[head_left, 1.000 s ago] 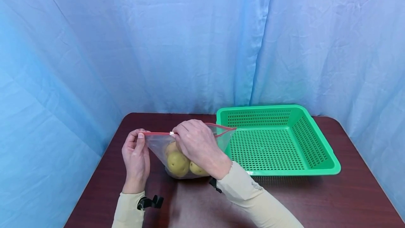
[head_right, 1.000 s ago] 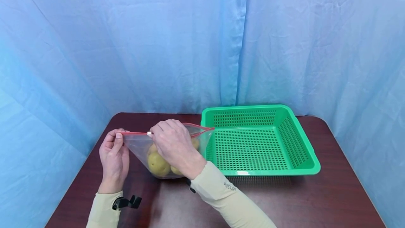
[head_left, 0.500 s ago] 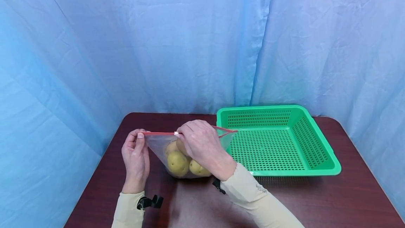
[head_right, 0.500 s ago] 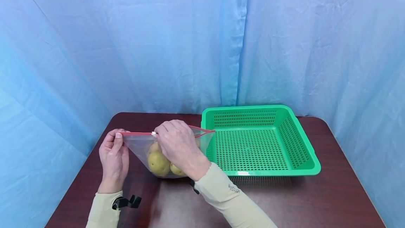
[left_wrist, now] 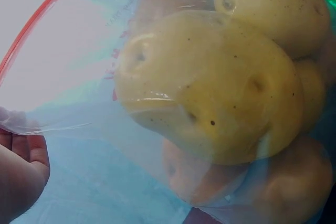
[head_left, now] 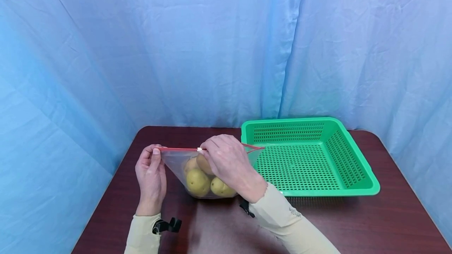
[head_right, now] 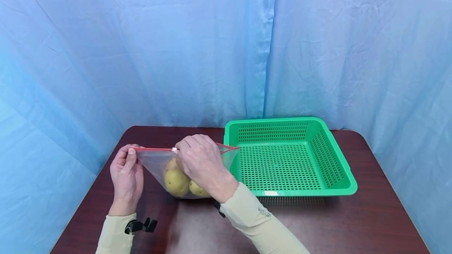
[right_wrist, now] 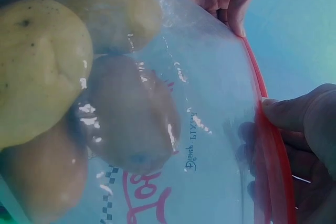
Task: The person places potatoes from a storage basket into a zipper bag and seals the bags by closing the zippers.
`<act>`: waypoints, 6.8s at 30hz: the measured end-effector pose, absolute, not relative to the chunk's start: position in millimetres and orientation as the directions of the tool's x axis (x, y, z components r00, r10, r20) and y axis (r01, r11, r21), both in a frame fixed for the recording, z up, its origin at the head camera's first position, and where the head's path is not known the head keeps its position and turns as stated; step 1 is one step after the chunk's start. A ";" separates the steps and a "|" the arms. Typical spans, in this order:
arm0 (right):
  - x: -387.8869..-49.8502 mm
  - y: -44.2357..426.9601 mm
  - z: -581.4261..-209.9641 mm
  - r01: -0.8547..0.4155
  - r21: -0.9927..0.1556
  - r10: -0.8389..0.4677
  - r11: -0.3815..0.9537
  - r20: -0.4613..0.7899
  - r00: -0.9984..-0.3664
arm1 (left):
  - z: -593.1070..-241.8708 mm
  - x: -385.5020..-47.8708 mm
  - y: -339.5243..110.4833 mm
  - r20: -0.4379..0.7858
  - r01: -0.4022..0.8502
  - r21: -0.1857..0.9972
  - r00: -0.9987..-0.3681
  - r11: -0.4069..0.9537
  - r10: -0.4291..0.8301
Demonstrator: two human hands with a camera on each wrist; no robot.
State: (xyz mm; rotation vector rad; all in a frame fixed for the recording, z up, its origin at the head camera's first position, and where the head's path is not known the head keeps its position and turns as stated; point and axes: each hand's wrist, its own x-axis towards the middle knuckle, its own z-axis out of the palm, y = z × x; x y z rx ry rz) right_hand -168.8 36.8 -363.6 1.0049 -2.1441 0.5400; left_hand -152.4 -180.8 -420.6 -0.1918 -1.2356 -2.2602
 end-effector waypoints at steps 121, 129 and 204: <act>-168.2 87.6 -373.8 -0.747 -0.150 -0.379 0.648 0.787 -0.487 | -417.2 -153.9 -168.9 0.323 0.507 0.775 -0.831 -0.377 -0.453; -167.8 89.6 -374.2 -0.743 -0.149 -0.374 0.653 0.789 -0.487 | -417.4 -153.8 -169.8 0.318 0.497 0.788 -0.834 -0.363 -0.452; -162.2 117.2 -381.7 -0.722 -0.155 -0.323 0.675 0.817 -0.477 | -420.1 -154.3 -171.9 0.311 0.485 0.808 -0.834 -0.336 -0.457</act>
